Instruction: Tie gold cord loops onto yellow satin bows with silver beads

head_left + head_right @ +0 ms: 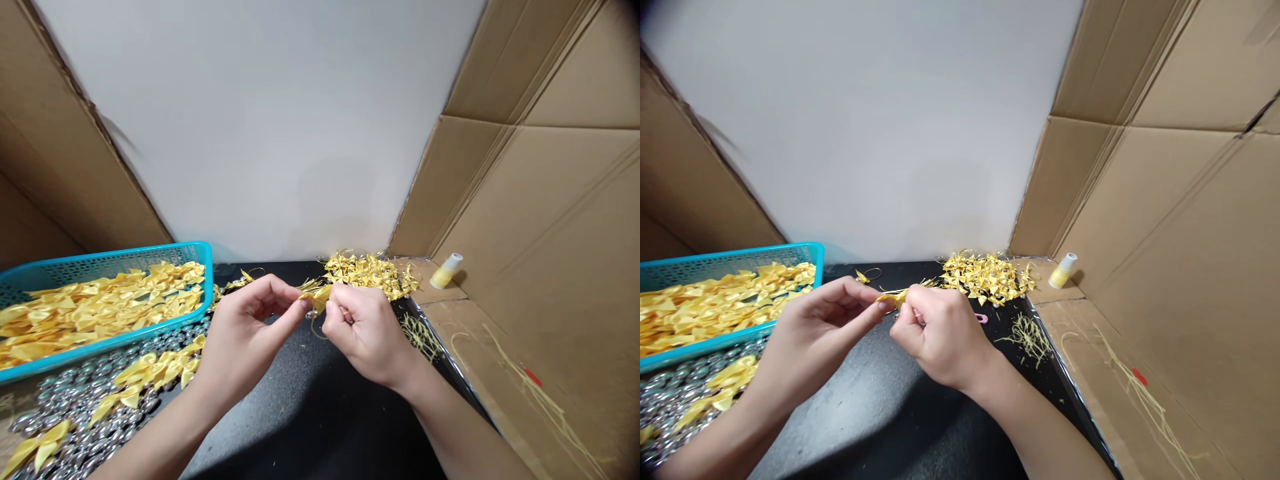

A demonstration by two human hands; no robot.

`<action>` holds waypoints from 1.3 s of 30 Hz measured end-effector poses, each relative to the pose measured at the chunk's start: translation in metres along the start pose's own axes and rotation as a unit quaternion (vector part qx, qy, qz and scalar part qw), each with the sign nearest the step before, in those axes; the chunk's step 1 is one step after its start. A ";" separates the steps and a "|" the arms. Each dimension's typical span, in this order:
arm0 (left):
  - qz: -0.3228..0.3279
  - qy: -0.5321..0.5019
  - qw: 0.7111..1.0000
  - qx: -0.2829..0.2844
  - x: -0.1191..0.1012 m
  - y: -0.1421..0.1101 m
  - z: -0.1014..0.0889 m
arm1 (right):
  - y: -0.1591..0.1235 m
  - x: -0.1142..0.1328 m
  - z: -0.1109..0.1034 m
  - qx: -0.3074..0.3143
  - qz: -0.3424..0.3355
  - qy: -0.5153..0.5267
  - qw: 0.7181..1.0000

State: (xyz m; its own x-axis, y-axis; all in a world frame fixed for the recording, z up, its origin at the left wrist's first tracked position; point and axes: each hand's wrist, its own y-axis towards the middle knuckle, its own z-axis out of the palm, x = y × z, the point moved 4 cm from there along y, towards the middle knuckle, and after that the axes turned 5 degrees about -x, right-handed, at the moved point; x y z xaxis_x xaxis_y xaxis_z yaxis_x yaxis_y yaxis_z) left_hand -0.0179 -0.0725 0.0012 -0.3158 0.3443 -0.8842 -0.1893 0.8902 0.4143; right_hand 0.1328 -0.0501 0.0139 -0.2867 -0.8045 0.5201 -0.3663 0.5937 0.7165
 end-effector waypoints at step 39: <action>0.062 0.040 0.996 -0.052 -0.013 -0.016 -0.003 | -0.007 0.002 0.009 -0.069 -0.162 -0.043 0.983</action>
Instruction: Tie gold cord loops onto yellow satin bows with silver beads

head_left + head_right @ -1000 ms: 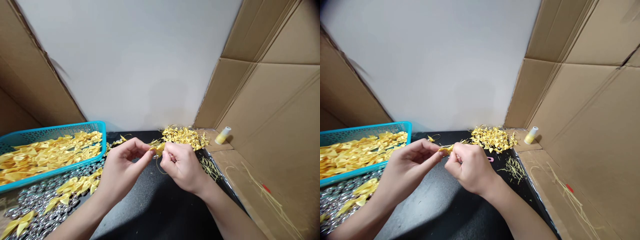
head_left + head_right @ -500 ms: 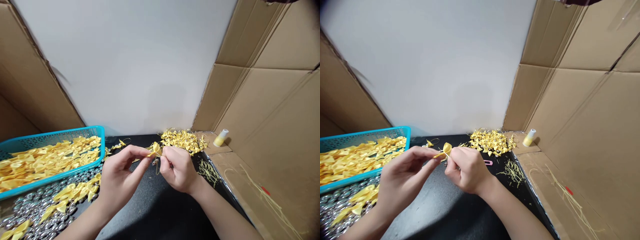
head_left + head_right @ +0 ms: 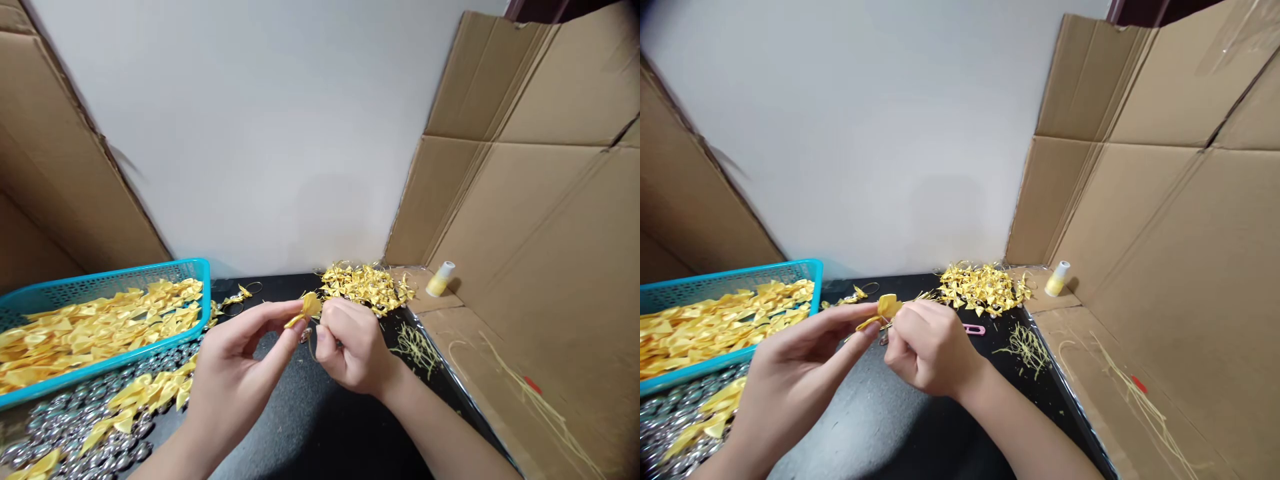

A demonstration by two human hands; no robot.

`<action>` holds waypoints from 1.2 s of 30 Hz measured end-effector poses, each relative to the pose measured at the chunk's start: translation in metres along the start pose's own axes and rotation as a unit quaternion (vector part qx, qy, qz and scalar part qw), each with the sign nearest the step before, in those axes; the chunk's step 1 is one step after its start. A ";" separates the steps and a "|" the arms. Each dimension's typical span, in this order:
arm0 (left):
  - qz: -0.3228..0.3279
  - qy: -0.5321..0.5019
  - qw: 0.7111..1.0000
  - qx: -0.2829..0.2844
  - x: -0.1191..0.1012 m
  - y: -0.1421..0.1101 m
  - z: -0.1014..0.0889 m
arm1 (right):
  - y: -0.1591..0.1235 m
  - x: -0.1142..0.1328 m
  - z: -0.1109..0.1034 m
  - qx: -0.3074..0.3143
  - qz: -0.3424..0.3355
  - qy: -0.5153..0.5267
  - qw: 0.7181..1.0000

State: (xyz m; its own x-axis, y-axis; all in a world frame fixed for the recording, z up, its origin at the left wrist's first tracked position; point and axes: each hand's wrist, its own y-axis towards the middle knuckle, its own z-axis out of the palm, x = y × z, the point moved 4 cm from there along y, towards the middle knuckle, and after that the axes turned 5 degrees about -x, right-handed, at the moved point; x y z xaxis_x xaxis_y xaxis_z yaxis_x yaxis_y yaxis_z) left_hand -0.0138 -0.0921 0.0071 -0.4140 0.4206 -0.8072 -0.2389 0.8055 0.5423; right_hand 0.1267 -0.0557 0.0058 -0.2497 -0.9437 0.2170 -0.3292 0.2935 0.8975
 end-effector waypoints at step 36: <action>0.100 0.035 0.994 -0.006 -0.001 0.005 -0.001 | 0.002 0.002 0.002 -0.002 0.041 -0.009 0.999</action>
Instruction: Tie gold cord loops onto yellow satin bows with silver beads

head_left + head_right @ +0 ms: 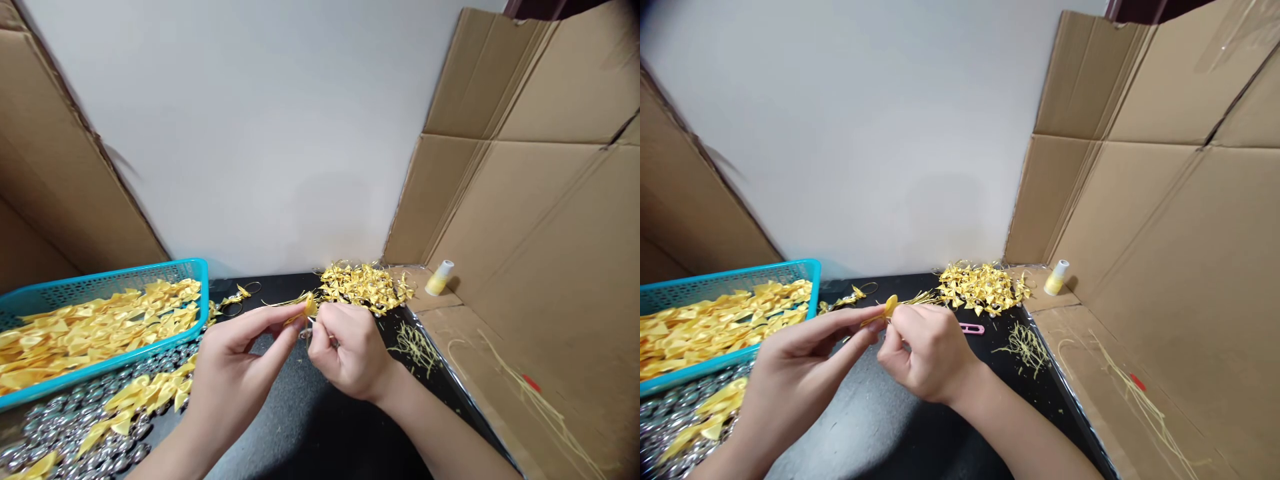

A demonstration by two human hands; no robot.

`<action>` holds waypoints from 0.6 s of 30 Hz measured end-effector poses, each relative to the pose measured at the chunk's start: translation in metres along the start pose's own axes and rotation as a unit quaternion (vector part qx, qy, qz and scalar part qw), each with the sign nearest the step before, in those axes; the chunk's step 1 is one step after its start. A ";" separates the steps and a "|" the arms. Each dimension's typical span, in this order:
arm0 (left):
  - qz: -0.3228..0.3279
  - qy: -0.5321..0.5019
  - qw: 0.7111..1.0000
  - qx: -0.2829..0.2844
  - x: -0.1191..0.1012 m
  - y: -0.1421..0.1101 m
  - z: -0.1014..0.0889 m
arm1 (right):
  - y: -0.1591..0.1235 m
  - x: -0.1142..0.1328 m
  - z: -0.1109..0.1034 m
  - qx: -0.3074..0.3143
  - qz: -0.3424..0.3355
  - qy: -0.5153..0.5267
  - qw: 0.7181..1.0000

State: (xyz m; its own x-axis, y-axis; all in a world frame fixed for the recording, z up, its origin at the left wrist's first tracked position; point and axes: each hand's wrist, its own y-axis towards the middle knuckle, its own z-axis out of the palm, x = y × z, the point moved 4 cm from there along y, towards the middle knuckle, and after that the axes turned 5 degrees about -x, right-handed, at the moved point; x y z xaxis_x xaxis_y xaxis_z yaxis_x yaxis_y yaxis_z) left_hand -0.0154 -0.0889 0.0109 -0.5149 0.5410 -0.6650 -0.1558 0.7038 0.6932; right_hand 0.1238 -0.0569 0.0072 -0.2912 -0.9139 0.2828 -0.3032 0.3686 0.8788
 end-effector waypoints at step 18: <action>-0.187 -0.108 0.975 0.051 0.006 0.001 0.009 | -0.004 -0.009 0.005 0.018 -0.010 -0.013 1.000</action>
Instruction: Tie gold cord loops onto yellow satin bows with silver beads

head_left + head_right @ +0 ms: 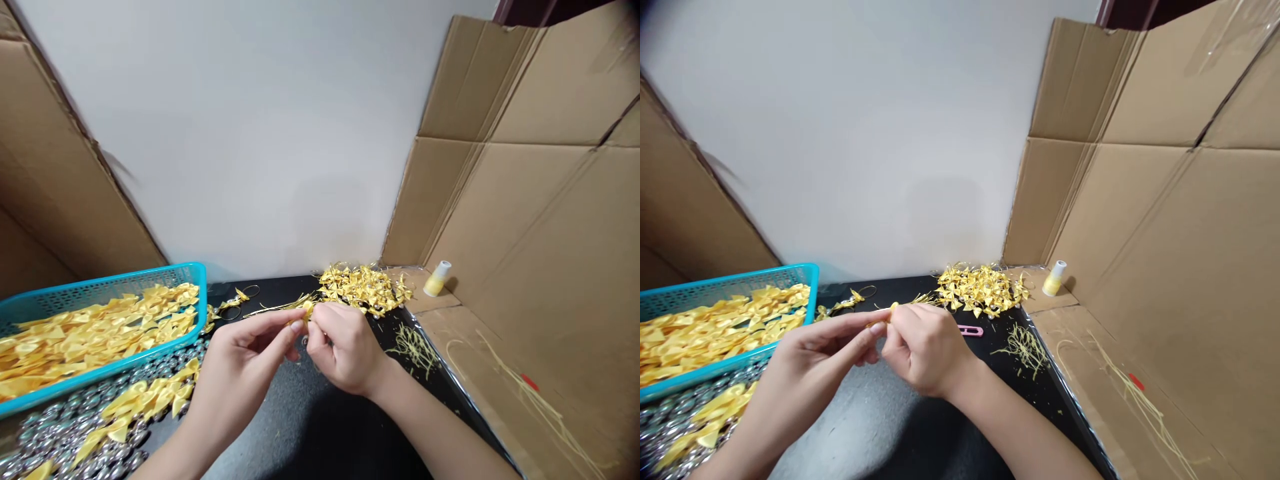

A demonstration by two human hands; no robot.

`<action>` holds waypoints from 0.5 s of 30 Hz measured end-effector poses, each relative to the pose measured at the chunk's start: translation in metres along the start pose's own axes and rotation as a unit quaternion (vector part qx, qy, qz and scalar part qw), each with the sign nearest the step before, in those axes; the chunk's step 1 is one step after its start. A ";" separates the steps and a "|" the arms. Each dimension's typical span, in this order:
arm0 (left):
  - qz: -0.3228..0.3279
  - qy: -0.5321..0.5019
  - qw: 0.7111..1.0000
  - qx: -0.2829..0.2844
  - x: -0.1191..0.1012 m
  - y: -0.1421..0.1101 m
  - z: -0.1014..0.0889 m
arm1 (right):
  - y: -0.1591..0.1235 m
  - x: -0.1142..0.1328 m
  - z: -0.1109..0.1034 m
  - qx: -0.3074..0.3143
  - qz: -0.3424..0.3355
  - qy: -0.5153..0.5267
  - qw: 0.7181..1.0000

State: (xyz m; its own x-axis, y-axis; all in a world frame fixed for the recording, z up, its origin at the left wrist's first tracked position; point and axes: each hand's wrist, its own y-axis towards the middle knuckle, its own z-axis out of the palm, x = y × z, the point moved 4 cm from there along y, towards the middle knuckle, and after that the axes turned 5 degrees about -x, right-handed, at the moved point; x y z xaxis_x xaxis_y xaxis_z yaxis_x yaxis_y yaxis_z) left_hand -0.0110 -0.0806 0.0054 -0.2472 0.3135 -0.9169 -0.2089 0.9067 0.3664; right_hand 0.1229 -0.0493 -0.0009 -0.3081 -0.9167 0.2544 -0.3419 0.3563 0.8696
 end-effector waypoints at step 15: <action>0.052 0.026 0.998 -0.018 -0.001 -0.003 -0.003 | 0.004 -0.002 -0.020 -0.118 0.032 0.095 0.988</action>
State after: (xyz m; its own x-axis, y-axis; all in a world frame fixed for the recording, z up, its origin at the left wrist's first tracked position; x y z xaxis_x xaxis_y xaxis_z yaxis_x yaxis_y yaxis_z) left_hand -0.0127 -0.0848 0.0053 -0.3185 0.3899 -0.8640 -0.2131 0.8587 0.4661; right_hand 0.1394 -0.0500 0.0104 -0.1419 -0.9189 0.3681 -0.1032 0.3836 0.9177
